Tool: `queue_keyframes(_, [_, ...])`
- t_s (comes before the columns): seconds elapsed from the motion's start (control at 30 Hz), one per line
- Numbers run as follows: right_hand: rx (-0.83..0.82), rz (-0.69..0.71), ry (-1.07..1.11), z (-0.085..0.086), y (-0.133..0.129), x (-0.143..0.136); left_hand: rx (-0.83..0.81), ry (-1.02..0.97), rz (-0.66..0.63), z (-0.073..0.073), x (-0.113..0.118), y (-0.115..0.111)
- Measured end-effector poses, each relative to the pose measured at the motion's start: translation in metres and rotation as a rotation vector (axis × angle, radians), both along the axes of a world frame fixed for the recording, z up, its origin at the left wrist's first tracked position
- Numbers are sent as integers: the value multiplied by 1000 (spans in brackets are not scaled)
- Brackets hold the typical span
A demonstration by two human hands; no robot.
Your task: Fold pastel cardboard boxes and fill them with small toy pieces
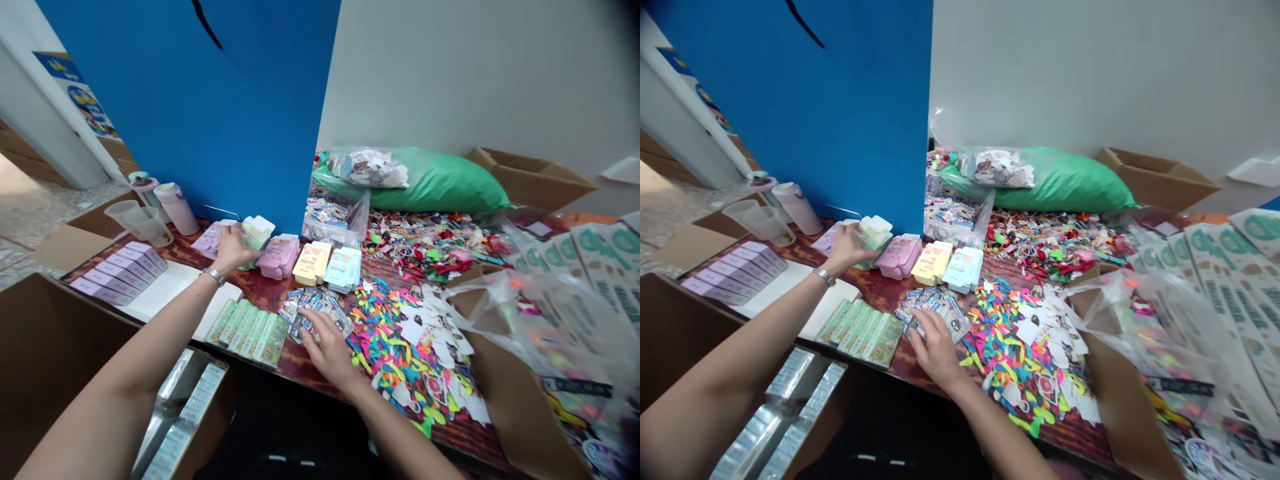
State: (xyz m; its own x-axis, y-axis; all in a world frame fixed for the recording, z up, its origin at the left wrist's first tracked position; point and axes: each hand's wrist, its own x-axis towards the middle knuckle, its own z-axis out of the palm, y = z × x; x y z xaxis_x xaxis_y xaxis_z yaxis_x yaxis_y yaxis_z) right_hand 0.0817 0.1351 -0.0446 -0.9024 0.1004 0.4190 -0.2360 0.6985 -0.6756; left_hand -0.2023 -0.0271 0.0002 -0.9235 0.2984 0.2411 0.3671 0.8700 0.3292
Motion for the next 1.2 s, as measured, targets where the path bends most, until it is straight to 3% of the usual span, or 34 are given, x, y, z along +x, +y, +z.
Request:
queue_keyframes(0.17, [38,-82,224,34,3,-22,258,51,-195,16,78,16])
queue_keyframes(0.27, [116,-169,321,49,3,-33,329,74,-279,15,129,25])
queue_keyframes(0.37, [130,-189,310,53,5,-29,405,123,-395,11,166,29])
queue_keyframes(0.47, [-5,-65,215,53,7,-14,384,148,-516,9,184,28])
queue_keyframes(0.57, [-256,-21,126,54,9,1,307,173,-602,5,192,28])
queue_keyframes(0.73, [-687,-116,8,59,14,4,207,258,-609,-3,204,31])
queue_keyframes(0.87, [-827,-68,-107,62,19,0,161,285,-553,-6,212,32])
queue_keyframes(0.93, [-741,-109,-104,64,19,2,109,285,-528,-6,216,32])
queue_keyframes(1.03, [-439,-182,-16,65,17,7,25,279,-517,-7,222,33])
queue_keyframes(1.13, [-174,-159,74,62,12,14,-27,293,-489,-7,225,35])
queue_keyframes(1.2, [-82,-163,113,56,6,18,-43,299,-478,-8,226,36])
